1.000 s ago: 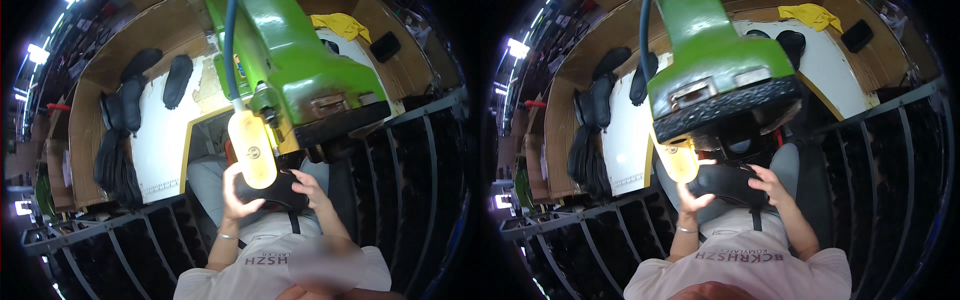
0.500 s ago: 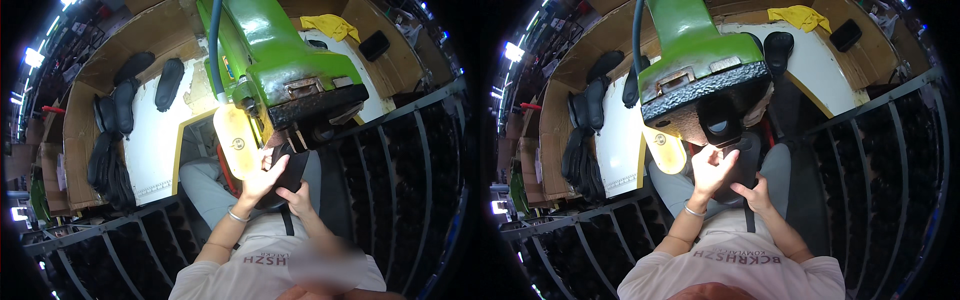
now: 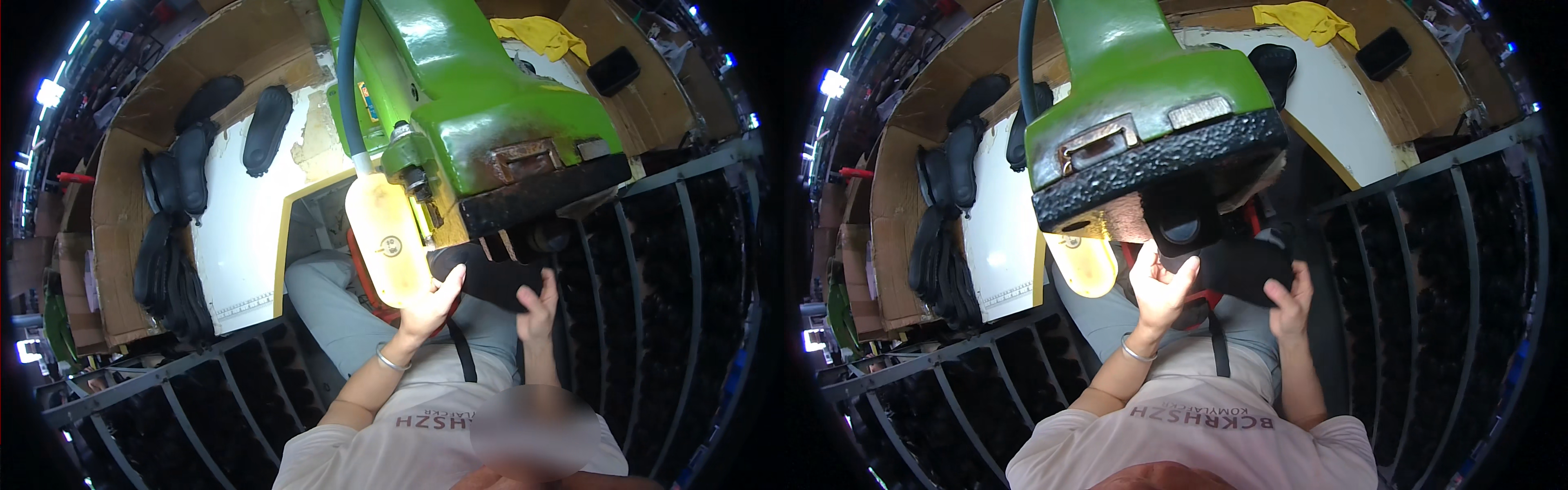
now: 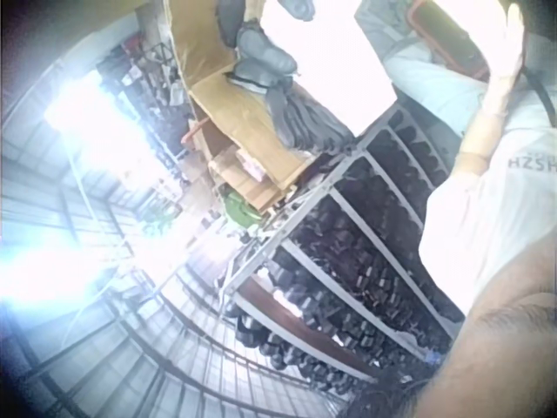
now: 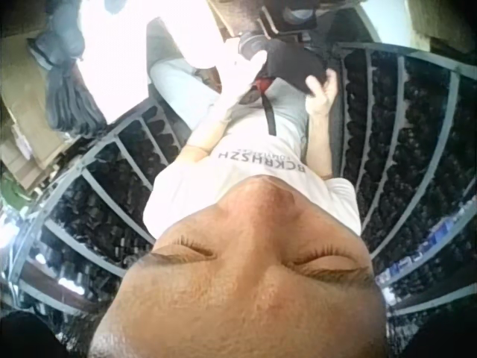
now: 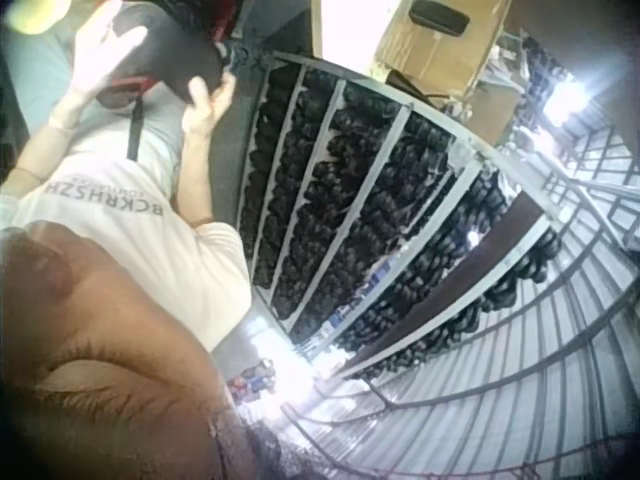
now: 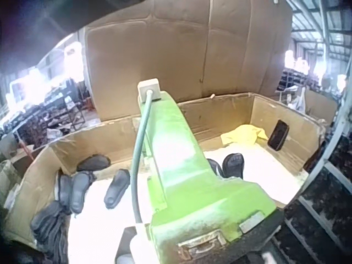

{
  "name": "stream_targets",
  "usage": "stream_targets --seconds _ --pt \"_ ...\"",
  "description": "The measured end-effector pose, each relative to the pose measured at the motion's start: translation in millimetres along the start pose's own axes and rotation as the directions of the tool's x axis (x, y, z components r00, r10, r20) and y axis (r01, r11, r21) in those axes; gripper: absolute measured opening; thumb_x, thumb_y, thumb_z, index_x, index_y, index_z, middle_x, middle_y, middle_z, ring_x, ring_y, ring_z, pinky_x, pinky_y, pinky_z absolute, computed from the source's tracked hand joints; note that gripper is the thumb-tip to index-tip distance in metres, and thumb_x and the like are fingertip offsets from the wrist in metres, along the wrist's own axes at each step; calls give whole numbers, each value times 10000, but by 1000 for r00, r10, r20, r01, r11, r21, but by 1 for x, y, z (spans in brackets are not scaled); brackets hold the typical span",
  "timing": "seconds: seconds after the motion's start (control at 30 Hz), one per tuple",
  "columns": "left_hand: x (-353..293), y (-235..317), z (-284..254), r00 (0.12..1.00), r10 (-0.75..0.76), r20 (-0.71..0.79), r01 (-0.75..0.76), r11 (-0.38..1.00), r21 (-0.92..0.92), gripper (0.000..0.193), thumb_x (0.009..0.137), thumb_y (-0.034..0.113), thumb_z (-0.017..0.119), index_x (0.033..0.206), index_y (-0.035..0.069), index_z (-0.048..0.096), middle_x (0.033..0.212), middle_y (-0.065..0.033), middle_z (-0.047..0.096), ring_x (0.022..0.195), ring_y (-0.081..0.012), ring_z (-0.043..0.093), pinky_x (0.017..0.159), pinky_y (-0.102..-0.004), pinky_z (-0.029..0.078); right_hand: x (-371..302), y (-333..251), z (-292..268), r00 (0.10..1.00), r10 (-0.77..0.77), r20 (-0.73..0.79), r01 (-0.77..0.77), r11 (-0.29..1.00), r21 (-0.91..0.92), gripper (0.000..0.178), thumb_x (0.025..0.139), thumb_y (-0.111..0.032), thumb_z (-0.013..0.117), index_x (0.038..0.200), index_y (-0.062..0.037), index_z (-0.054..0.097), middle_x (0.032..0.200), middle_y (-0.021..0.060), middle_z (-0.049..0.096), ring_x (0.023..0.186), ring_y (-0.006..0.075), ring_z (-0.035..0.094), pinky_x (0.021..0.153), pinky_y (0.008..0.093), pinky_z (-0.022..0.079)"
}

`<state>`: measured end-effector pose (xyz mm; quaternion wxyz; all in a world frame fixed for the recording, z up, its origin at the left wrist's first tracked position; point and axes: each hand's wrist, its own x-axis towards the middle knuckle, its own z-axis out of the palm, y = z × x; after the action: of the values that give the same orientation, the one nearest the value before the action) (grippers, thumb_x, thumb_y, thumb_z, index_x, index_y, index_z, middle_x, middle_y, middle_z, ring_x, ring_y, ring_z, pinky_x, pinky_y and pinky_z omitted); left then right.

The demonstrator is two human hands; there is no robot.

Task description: Manually press and finish shoe soles using industrial machinery and organize them on storage shelves.

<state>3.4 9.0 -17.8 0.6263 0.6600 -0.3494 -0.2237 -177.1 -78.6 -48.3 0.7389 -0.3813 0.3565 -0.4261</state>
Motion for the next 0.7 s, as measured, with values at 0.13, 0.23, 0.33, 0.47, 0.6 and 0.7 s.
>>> stream_targets --seconds 0.13,0.23,0.33,0.47,0.6,0.7 --pt "-1 -9 -5 995 -36 -91 26 994 -102 250 763 -86 654 967 -7 532 854 -32 583 722 -66 555 592 -175 450 38 -32 28 994 -106 23 106 994 -27 409 730 63 609 1107 -20 476 1032 101 574 958 183 565 872 321 469" --pt "3 -7 -21 998 -7 -57 3 996 -86 258 753 -54 684 963 8 547 867 -24 591 738 -82 561 638 -212 471 58 -42 44 988 -102 115 103 995 -2 389 719 34 641 1072 -31 489 939 74 592 857 153 589 797 283 488" --pt "8 3 -43 999 -52 -10 49 976 -214 262 733 -33 717 936 27 563 861 -16 595 745 -96 565 684 -234 474 64 -37 55 985 -67 156 65 998 19 383 703 41 643 1049 -44 501 901 51 589 831 129 582 766 264 483" --pt "6 11 -61 996 -89 -1 82 916 -393 288 754 -19 682 1023 -82 601 956 -102 650 838 -140 622 789 -261 496 64 -21 56 977 -38 212 37 999 8 393 687 58 633 1043 -58 511 889 29 577 831 112 566 750 247 467" --pt "3 11 -41 999 21 -48 -33 969 -246 384 684 -37 774 1021 -1 595 907 -43 626 785 -121 597 747 -222 491 79 -4 13 981 -59 187 51 998 48 425 699 89 593 1084 -67 504 1006 61 573 925 156 565 857 277 447" --pt "7 -10 -4 998 -62 -18 51 926 -374 275 735 -34 736 974 -12 603 883 -49 637 805 -112 607 732 -219 494 79 -8 6 990 -95 101 80 987 141 426 736 69 610 1119 -66 483 1034 73 571 980 186 562 903 331 449"
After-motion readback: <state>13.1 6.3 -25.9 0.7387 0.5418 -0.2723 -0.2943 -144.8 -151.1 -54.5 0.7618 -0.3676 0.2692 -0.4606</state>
